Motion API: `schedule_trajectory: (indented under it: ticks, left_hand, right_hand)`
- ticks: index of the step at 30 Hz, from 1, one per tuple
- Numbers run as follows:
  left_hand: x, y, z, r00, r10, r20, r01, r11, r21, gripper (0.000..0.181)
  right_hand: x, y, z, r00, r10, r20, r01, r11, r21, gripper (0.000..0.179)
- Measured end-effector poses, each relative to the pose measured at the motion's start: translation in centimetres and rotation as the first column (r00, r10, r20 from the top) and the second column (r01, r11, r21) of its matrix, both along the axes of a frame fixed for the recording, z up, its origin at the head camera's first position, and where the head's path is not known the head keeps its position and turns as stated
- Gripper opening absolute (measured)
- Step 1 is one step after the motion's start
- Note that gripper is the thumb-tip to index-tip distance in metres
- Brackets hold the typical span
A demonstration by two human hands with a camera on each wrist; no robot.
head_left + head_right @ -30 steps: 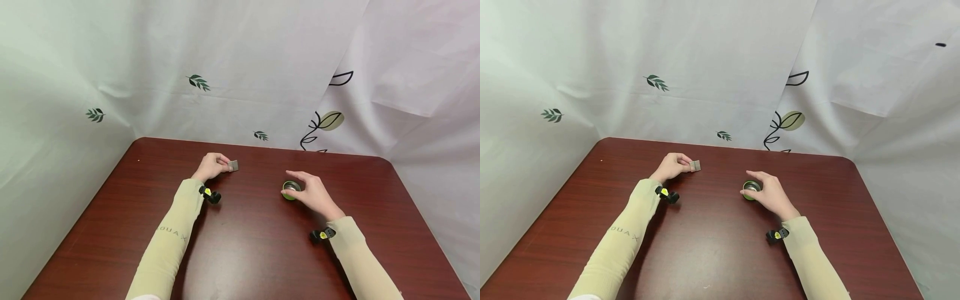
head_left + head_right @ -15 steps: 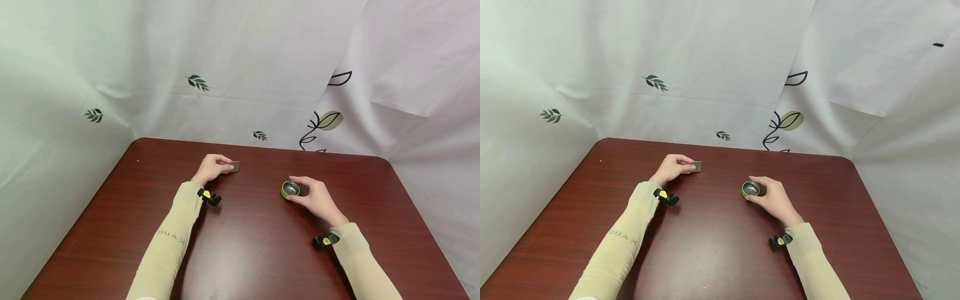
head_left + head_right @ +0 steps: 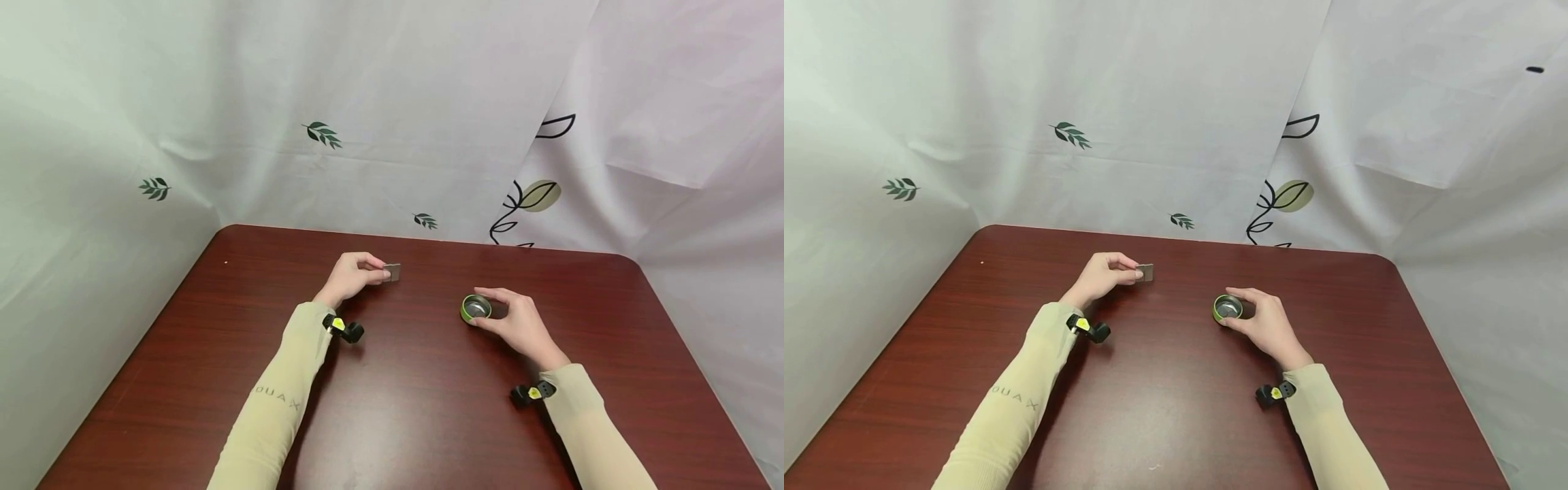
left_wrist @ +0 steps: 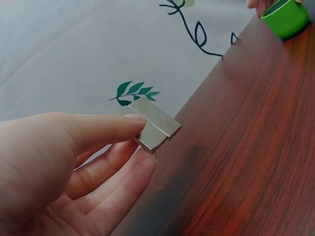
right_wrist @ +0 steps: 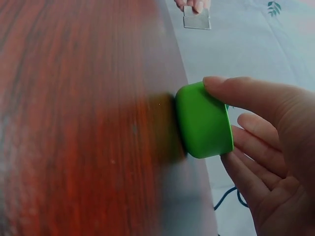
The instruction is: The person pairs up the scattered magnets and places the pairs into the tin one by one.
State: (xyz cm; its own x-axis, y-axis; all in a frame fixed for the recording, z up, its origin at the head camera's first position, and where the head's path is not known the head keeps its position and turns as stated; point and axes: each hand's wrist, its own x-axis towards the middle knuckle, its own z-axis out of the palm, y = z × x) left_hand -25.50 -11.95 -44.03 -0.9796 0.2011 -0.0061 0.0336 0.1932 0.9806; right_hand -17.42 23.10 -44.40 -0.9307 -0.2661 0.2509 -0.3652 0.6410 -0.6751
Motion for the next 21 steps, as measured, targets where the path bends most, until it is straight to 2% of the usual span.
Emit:
schedule_trajectory:
  ticks: [8,14,21]
  left_hand:
    - [0.5,0.7,0.4,1.0,-0.018,-0.005,0.018,1.0,0.023,0.018]
    - [1.1,1.7,0.9,0.999,-0.043,-0.008,0.043,0.999,0.018,0.018]
    - [1.5,3.0,0.9,0.997,-0.079,-0.016,0.08,0.996,0.035,0.017]
  right_hand:
    - [-0.1,0.2,-0.1,0.999,0.008,0.037,-0.006,0.999,-0.041,0.059]
    - [-0.2,0.2,-0.1,0.999,0.007,0.038,-0.006,0.999,-0.035,0.058]
    - [-0.2,0.2,-0.2,0.999,0.006,0.033,-0.005,1.0,-0.023,0.057]
